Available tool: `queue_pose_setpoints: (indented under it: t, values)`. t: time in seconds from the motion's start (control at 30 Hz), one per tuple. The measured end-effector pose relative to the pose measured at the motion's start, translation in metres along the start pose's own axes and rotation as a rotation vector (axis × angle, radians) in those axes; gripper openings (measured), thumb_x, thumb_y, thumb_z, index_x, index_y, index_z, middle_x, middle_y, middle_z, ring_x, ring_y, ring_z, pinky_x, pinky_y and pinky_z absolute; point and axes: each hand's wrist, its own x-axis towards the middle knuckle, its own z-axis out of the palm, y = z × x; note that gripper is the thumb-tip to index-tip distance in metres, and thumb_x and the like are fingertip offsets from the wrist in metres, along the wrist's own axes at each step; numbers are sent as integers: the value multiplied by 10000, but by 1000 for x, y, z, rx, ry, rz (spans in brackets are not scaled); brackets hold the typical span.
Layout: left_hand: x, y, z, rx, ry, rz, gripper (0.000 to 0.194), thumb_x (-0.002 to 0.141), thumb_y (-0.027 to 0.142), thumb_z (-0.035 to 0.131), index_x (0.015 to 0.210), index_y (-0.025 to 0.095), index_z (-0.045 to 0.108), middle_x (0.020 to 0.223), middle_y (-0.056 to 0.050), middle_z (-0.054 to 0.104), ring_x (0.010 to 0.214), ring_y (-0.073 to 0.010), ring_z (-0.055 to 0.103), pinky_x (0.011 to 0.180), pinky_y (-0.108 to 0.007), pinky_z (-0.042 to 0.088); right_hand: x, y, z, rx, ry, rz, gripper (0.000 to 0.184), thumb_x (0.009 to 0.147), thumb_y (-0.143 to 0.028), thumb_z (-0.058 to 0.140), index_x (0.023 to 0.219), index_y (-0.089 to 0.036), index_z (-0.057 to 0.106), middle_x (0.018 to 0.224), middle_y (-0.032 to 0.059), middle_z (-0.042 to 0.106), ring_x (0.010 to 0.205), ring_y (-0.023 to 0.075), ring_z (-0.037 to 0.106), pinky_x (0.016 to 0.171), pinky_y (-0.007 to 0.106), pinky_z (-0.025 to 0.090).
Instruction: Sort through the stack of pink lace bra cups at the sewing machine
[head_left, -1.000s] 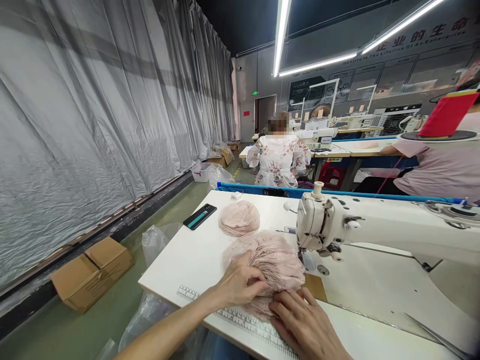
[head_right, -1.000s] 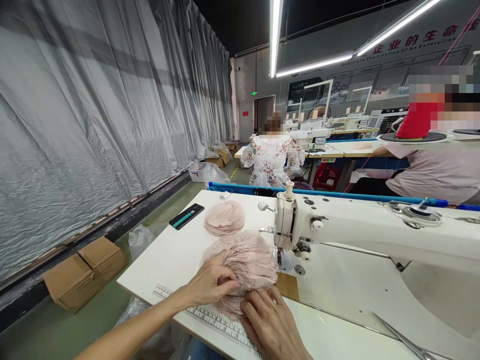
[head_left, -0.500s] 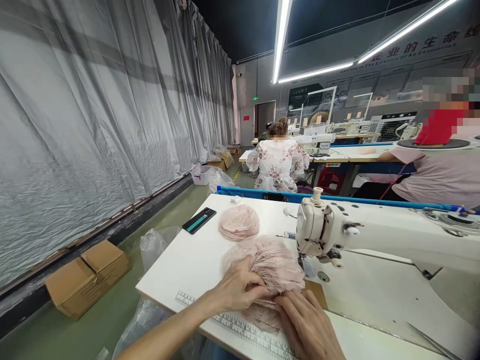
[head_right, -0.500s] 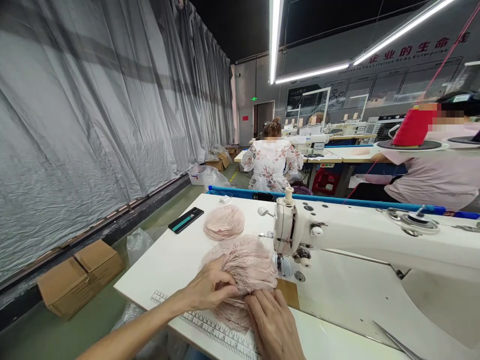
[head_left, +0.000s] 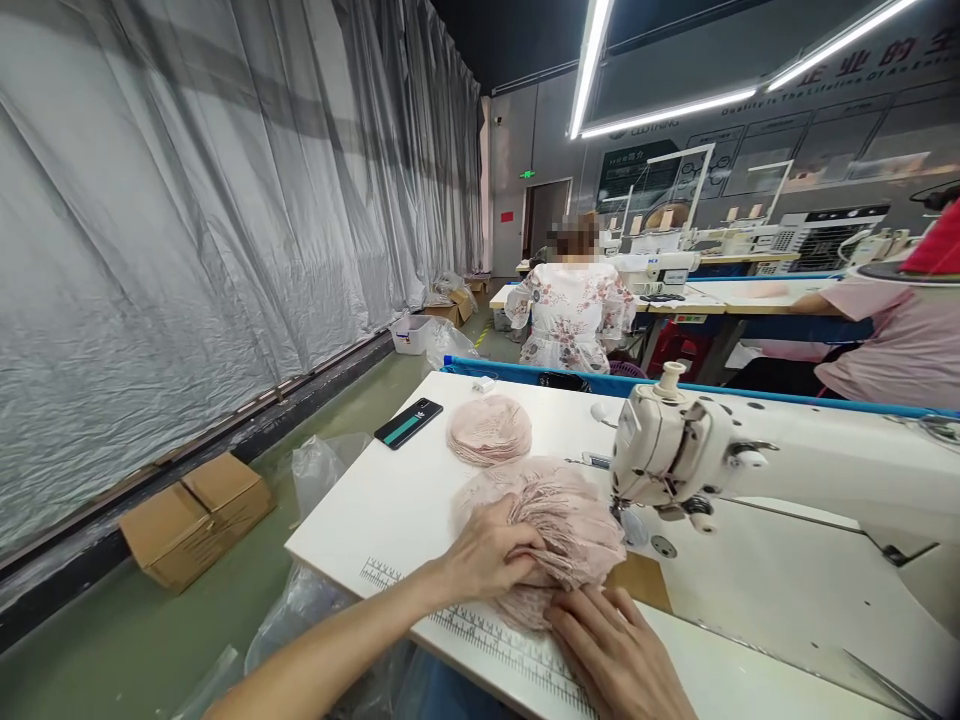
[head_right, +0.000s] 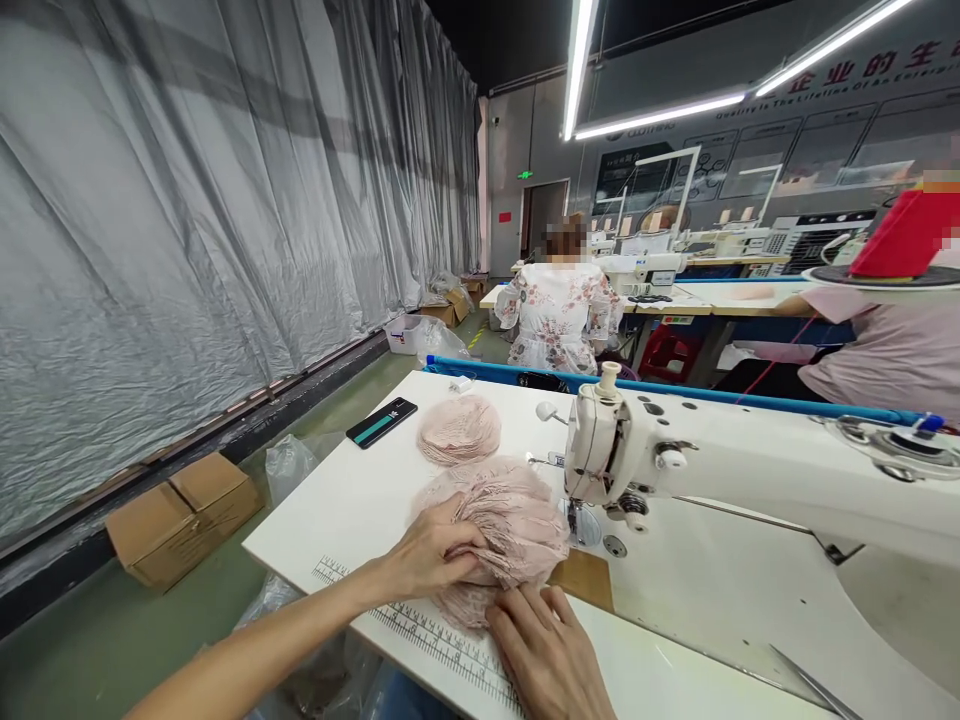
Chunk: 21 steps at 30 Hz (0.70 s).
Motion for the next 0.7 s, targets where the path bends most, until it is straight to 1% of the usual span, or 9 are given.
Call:
queue_pose_setpoints:
  t: [0.13,0.3,0.37,0.4,0.47,0.5,0.57,0.63,0.7]
  values:
    - [-3,0,-3,-8,-29,16,201,772,78,585,899,199,684,773,-11,443,752,-163,487,695,-257,388,3,1,-4,37,-14,46,330,1011,-213,298,843,-214,582,766,1,620,673,138,529,664,282,325]
    - [-6,1,-8,-20,-70,44,213,810,113,575,977,209,666,766,-5,442,750,-164,485,718,-261,399,3,2,-7,36,-6,61,265,987,-175,334,861,-215,564,738,-2,613,640,141,522,639,271,343]
    - [-8,1,-11,-30,-90,55,192,821,181,613,1005,212,658,753,-2,435,761,-170,488,712,-255,403,2,4,-6,14,18,65,252,979,-153,332,862,-206,549,707,3,603,623,151,511,628,278,336]
    - [-8,1,-11,-32,-101,62,216,806,235,656,1021,214,653,763,-4,438,773,-176,491,699,-249,406,2,6,-6,1,32,65,241,975,-145,336,864,-202,543,697,5,600,619,156,508,625,283,331]
    - [-9,0,-12,-20,-121,73,345,736,317,744,1050,216,644,808,-13,450,787,-183,491,670,-239,407,4,7,-7,-26,59,65,217,970,-139,352,876,-192,540,687,10,596,613,163,500,626,294,316]
    - [-9,0,-12,-5,-123,73,376,715,313,761,1057,212,641,835,-20,455,784,-181,490,662,-237,405,5,7,-7,-41,69,66,208,971,-139,358,894,-185,545,697,16,599,621,166,500,634,299,310]
    - [-8,0,-10,32,-107,62,312,740,228,720,1042,199,646,856,-28,456,784,-178,489,668,-240,398,7,4,-6,-63,84,50,210,980,-153,361,921,-173,561,774,41,624,668,172,515,660,312,300]
    - [-5,-1,-7,58,-87,51,236,773,147,653,1002,202,657,836,-23,457,785,-172,495,691,-242,394,6,-1,-1,-65,77,-14,227,990,-176,359,950,-176,582,863,50,646,729,174,539,690,319,306]
    - [-3,-1,-4,76,-82,56,217,772,136,642,973,217,666,824,-15,459,776,-166,501,700,-241,396,4,-6,8,-57,60,-86,271,1000,-185,327,970,-183,597,857,38,652,738,168,555,705,318,324]
